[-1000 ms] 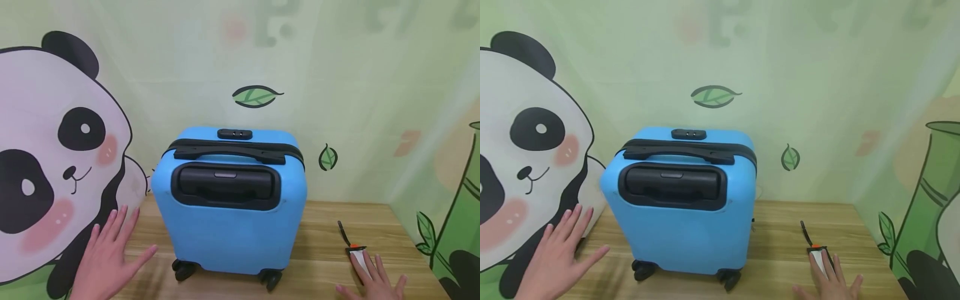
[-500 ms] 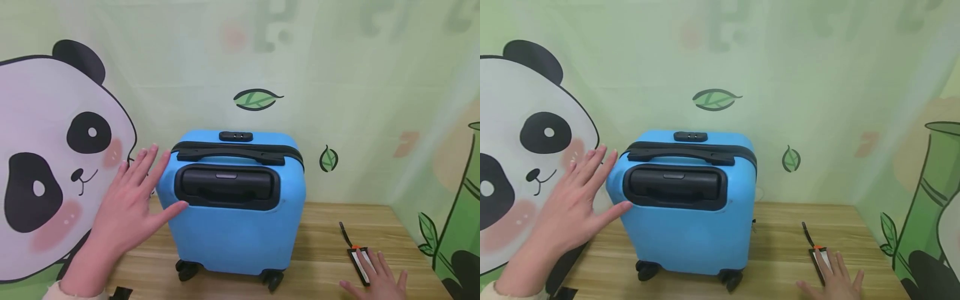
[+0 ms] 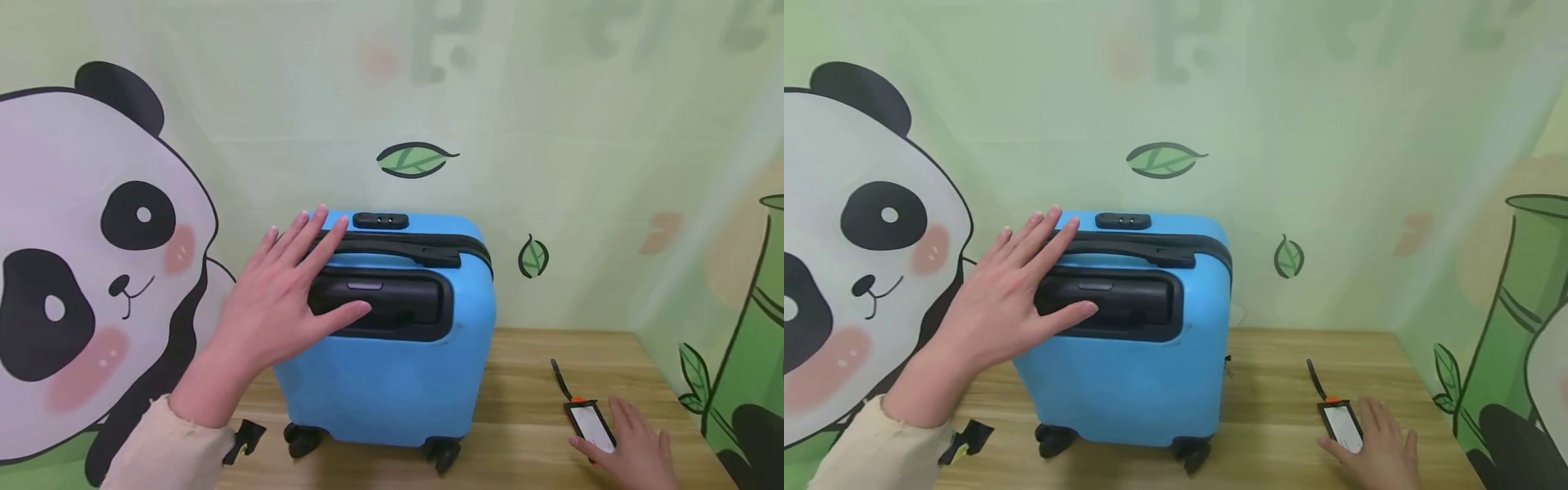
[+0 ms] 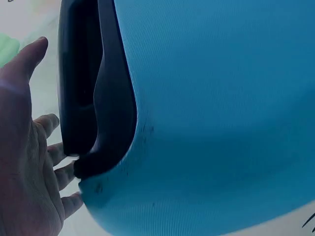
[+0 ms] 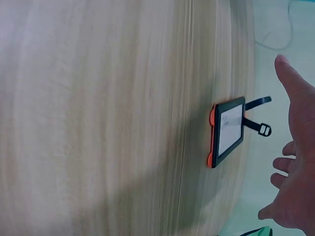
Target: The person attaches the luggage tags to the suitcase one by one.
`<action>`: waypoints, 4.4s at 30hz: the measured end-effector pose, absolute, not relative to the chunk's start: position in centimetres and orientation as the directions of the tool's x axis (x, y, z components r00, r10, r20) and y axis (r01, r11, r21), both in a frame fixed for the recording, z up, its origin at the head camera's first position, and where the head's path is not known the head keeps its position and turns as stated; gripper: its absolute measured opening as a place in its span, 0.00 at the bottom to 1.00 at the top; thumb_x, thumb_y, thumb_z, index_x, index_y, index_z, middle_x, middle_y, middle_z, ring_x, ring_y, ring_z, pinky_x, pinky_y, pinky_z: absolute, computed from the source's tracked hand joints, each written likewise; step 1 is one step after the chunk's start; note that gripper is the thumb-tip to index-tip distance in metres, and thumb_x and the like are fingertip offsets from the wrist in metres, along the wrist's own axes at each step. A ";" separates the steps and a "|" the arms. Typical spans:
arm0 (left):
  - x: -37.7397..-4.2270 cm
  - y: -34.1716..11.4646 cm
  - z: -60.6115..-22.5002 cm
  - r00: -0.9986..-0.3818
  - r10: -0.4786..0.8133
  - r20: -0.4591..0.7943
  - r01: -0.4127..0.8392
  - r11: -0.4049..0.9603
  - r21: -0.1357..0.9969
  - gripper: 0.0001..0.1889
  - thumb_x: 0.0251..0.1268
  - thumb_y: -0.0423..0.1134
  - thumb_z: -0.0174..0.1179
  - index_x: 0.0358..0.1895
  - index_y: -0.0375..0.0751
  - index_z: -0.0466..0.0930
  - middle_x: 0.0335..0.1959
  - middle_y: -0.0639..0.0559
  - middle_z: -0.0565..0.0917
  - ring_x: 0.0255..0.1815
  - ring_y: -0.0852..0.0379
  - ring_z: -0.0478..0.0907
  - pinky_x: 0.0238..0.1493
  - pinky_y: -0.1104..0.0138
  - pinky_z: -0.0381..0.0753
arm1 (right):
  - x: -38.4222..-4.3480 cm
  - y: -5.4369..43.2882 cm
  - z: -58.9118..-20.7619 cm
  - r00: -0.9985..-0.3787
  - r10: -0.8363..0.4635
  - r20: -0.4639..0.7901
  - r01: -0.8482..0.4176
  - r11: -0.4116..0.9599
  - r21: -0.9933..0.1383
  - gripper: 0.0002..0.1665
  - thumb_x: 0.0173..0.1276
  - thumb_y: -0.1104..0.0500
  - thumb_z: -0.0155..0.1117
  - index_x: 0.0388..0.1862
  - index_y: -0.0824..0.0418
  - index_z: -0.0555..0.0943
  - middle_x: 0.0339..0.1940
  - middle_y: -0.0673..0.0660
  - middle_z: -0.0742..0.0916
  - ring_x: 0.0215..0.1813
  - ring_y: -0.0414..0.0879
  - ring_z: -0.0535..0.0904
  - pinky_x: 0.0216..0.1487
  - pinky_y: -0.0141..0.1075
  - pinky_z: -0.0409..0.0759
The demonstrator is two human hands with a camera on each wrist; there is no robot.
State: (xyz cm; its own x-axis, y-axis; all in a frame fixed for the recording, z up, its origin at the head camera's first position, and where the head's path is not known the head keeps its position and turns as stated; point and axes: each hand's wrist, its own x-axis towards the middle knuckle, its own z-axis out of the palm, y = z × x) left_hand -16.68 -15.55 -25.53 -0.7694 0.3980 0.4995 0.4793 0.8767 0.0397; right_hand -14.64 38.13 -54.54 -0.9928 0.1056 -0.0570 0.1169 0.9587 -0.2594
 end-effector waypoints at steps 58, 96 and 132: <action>-17.7 -14.4 -27.5 -0.702 0.372 0.607 0.518 0.852 0.078 0.50 0.65 0.75 0.61 0.86 0.56 0.60 0.84 0.46 0.65 0.85 0.41 0.59 0.86 0.43 0.48 | -18.9 38.4 -57.0 -0.999 -0.017 0.051 -0.035 0.919 -0.392 0.53 0.65 0.45 0.79 0.68 0.85 0.70 0.52 0.80 0.79 0.44 0.60 0.76 0.39 0.47 0.77; -17.8 -14.5 -27.5 -0.709 0.375 0.598 0.515 0.854 0.075 0.50 0.65 0.75 0.62 0.86 0.56 0.61 0.84 0.45 0.65 0.86 0.41 0.59 0.85 0.41 0.49 | -14.5 32.4 -39.1 -0.855 0.078 0.513 -0.339 0.665 -0.666 0.41 0.69 0.62 0.79 0.78 0.65 0.74 0.62 0.59 0.76 0.55 0.26 0.71 0.54 0.10 0.69; -17.9 -14.5 -26.8 -0.744 0.382 0.548 0.512 0.853 0.100 0.50 0.65 0.75 0.62 0.85 0.54 0.63 0.84 0.45 0.65 0.85 0.41 0.59 0.85 0.39 0.49 | -16.4 19.5 -25.3 -0.712 -0.164 0.683 -0.700 0.248 -0.670 0.38 0.66 0.74 0.73 0.75 0.63 0.78 0.54 0.54 0.80 0.57 0.49 0.81 0.65 0.28 0.80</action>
State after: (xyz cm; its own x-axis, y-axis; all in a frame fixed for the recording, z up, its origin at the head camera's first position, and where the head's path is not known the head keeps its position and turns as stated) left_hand -17.95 -14.47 -26.82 -0.7442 0.3818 0.5481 0.5117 0.8533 0.1004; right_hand -16.44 19.50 -25.26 -0.7116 -0.1635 0.6833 -0.7000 0.2484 -0.6696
